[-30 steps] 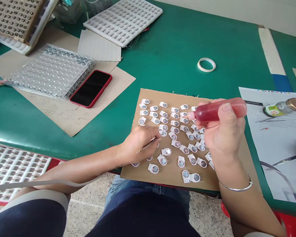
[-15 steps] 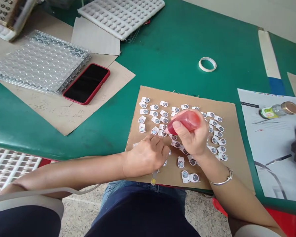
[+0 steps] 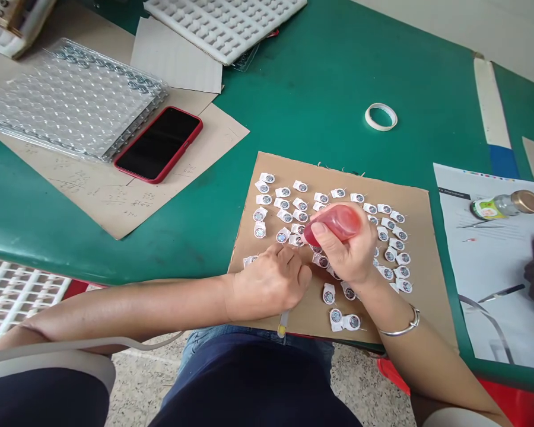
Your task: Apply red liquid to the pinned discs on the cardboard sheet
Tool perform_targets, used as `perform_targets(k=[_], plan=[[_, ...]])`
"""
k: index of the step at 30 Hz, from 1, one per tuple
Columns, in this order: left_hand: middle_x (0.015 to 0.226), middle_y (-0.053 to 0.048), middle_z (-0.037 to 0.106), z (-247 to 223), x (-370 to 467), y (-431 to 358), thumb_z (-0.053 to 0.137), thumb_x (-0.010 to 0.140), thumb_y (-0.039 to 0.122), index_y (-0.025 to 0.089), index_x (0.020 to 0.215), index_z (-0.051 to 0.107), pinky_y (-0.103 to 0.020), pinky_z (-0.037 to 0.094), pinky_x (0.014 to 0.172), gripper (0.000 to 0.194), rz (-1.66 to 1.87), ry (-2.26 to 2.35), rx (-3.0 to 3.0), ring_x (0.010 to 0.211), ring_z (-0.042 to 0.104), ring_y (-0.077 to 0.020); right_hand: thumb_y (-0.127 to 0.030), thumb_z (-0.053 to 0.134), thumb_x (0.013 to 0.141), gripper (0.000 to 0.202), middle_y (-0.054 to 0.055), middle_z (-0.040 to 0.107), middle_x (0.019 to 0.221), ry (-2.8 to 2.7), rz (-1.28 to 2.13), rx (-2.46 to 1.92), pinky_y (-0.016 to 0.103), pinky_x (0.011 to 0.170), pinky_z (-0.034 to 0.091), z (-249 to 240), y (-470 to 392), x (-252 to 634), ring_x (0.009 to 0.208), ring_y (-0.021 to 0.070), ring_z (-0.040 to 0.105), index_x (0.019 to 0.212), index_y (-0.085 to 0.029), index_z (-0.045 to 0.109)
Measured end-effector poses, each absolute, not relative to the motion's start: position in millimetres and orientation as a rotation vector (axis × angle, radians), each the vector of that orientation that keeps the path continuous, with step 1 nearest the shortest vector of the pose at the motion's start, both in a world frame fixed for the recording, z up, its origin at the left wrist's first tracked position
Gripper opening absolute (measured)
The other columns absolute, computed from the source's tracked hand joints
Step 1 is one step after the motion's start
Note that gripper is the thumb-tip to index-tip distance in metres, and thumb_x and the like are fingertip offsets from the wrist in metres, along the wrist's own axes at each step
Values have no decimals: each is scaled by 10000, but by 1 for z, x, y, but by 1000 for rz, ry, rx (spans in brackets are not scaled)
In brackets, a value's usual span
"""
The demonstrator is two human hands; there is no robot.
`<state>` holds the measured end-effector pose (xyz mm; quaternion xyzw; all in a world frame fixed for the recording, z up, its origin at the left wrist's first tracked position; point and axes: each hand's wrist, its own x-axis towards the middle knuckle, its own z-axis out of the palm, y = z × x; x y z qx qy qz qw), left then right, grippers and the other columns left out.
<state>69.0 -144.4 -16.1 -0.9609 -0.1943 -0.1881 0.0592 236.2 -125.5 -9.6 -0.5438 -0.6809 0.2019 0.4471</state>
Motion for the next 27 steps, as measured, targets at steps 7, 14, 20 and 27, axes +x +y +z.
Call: perform_targets(k=[7,14,20,27], plan=[[653,-98,610,-15,69,-145,442,809,25,120,649,503,-338,494,564,196,-562,-593,-2916,603,572,-185,-356,654,741,220,5,670,774,-1686,485,-1375,347,716,524,-11,-125,237,735,167,637,884,-221,556],[639,-86,599,-17,69,-145,453,805,24,121,650,488,-330,500,566,187,-559,-590,-2921,630,579,-191,-336,651,749,205,9,671,784,-1677,502,-1351,342,719,525,-12,-124,238,737,162,635,887,-215,560],[626,-80,588,-18,69,-145,440,812,27,130,646,474,-330,499,562,198,-561,-607,-2918,628,578,-193,-340,644,756,189,13,664,771,-1672,497,-1368,338,712,525,-13,-123,238,732,162,632,868,-209,567],[627,-84,587,-18,69,-144,446,807,13,124,653,481,-336,502,569,193,-553,-596,-2933,625,573,-191,-350,642,755,200,13,658,781,-1660,497,-1370,352,725,528,-15,-123,238,730,164,627,879,-213,567]])
